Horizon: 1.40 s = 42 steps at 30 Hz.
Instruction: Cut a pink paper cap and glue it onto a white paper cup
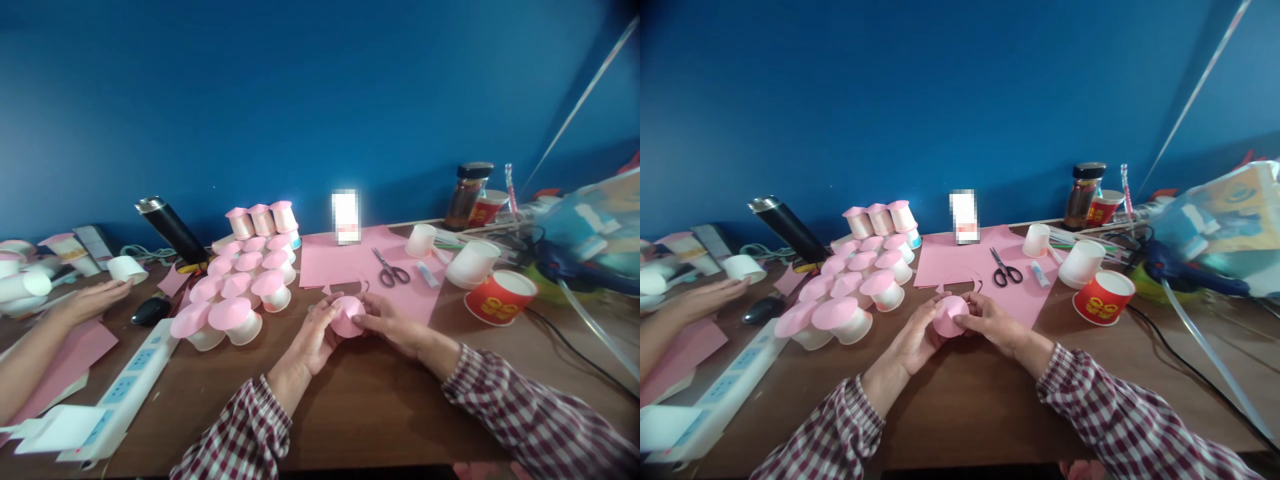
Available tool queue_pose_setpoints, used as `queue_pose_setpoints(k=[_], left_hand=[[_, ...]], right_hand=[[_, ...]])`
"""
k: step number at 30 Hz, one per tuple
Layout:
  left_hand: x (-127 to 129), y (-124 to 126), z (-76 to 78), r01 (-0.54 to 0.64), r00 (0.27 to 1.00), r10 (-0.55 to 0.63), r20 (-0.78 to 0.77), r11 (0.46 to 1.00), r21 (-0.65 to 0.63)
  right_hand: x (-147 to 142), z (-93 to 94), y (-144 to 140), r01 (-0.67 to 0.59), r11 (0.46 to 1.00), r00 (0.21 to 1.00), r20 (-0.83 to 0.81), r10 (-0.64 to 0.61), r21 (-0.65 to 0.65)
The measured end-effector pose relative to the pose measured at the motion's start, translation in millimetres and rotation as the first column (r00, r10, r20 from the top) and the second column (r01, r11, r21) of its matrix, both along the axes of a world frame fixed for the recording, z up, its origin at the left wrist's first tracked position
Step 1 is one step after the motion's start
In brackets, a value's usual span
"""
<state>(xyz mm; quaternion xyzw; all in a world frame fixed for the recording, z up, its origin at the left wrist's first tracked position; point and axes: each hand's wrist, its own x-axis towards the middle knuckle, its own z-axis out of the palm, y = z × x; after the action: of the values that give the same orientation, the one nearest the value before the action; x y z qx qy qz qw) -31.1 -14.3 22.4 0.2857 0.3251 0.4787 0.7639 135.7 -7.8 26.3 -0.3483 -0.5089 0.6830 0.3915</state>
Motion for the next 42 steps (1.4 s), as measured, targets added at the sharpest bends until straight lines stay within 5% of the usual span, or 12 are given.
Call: queue_pose_setpoints(k=[19,42], left_hand=[[2.2,-4.1,1.7,0.042,0.997,-0.042,-0.063,0.999,0.012],[-1.2,-2.7,-0.8,0.022,1.0,-0.021,-0.014,0.998,0.052]], right_hand=[[1.0,-1.8,-0.3,0.061,0.998,0.998,0.008,-0.061,0.034],[4.1,0.0,-0.5,-0.022,0.999,0.998,0.065,0.019,0.046]])
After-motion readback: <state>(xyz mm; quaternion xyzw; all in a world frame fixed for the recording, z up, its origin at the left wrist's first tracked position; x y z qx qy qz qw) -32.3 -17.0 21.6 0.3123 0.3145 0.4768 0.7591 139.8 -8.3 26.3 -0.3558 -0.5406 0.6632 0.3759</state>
